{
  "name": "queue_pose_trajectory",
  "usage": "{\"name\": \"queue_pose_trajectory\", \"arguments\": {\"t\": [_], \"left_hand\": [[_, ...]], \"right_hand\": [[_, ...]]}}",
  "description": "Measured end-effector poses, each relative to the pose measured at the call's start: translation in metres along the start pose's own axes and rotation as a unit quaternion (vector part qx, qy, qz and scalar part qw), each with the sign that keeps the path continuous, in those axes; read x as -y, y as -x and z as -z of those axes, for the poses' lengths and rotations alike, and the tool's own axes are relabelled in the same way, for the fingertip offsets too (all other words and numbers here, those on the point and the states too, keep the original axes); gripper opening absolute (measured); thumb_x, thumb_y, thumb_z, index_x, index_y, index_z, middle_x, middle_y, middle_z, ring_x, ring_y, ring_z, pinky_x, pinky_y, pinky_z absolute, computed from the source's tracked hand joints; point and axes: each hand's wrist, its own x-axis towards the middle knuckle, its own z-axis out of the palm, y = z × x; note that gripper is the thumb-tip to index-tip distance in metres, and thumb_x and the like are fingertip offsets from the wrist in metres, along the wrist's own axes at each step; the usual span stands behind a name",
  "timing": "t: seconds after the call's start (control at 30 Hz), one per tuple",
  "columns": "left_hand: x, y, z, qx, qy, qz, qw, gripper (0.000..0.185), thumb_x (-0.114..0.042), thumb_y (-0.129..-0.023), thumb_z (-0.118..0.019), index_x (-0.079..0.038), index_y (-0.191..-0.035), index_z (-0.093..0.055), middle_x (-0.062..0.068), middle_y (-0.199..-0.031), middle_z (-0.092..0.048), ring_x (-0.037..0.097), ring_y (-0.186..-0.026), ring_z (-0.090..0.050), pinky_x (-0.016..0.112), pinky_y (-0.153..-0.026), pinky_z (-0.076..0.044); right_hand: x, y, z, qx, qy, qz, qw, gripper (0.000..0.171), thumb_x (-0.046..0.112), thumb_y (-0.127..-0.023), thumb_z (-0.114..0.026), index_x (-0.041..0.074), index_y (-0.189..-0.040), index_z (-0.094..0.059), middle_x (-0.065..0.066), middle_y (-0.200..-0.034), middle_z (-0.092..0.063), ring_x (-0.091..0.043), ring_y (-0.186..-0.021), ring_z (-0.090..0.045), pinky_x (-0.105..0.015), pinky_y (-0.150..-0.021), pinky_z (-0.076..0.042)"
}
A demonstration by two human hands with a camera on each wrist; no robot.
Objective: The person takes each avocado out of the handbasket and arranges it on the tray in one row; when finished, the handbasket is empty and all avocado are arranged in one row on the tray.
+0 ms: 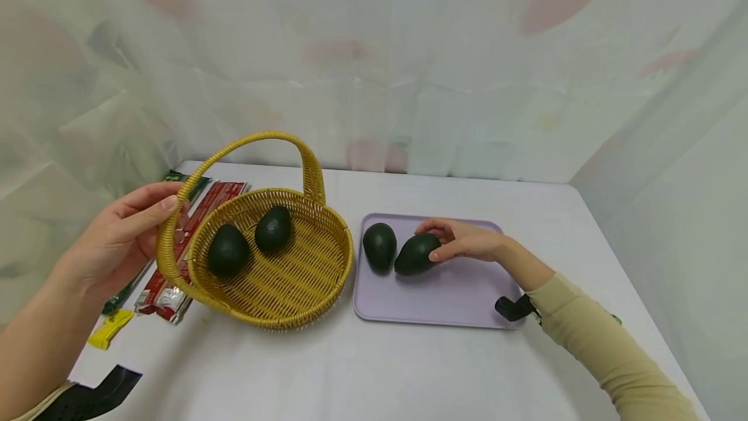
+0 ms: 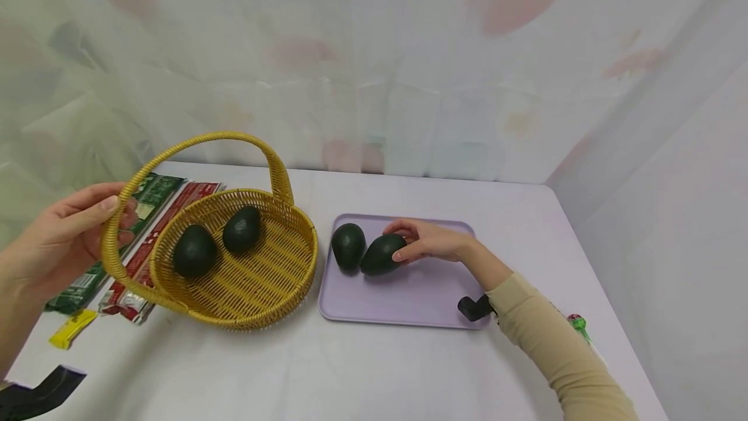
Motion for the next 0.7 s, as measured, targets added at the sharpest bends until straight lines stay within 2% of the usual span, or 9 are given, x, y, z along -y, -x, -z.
{"name": "queue_pose_trajectory", "arguments": {"t": [0.13, 0.3, 0.5, 0.7], "left_hand": [[0.000, 0.000, 0.000, -0.005, 0.000, 0.002, 1.0000, 0.031, -0.002, -0.103, -0.040, -0.006, -0.120, -0.066, 0.006, -0.102, -0.066, 0.017, -0.086, -0.065, 0.026, -0.071, -0.057], [-0.001, 0.000, -0.002, -0.016, -0.001, 0.008, 0.9998, 0.030, -0.003, -0.103, -0.042, -0.007, -0.119, -0.067, 0.006, -0.105, -0.067, 0.017, -0.088, -0.066, 0.027, -0.073, -0.057], [-0.001, 0.001, -0.002, -0.027, -0.005, 0.015, 0.9995, 0.029, -0.004, -0.103, -0.043, -0.008, -0.118, -0.068, 0.005, -0.106, -0.067, 0.017, -0.088, -0.066, 0.027, -0.072, -0.057], [-0.001, 0.001, -0.002, -0.012, 0.002, 0.009, 0.9999, 0.031, -0.003, -0.103, -0.041, -0.007, -0.119, -0.067, 0.006, -0.104, -0.067, 0.017, -0.087, -0.066, 0.027, -0.072, -0.057]], "right_hand": [[-0.006, -0.003, 0.000, -0.014, -0.040, -0.008, 0.999, 0.054, 0.010, -0.087, -0.070, -0.001, -0.133, -0.042, -0.011, -0.120, -0.058, -0.021, -0.102, -0.058, -0.036, -0.084, -0.052], [-0.011, -0.007, 0.000, -0.043, -0.044, -0.029, 0.998, 0.056, 0.013, -0.087, -0.069, -0.003, -0.135, -0.044, -0.010, -0.116, -0.059, -0.020, -0.095, -0.059, -0.032, -0.079, -0.052], [-0.015, -0.014, -0.001, -0.067, -0.049, -0.038, 0.996, 0.057, 0.015, -0.088, -0.068, -0.007, -0.136, -0.044, -0.011, -0.118, -0.059, -0.020, -0.100, -0.060, -0.034, -0.084, -0.054], [-0.018, -0.019, -0.001, -0.092, -0.043, -0.045, 0.994, 0.057, 0.018, -0.092, -0.064, -0.006, -0.139, -0.043, -0.015, -0.129, -0.054, -0.019, -0.107, -0.059, -0.039, -0.090, -0.052]]}}
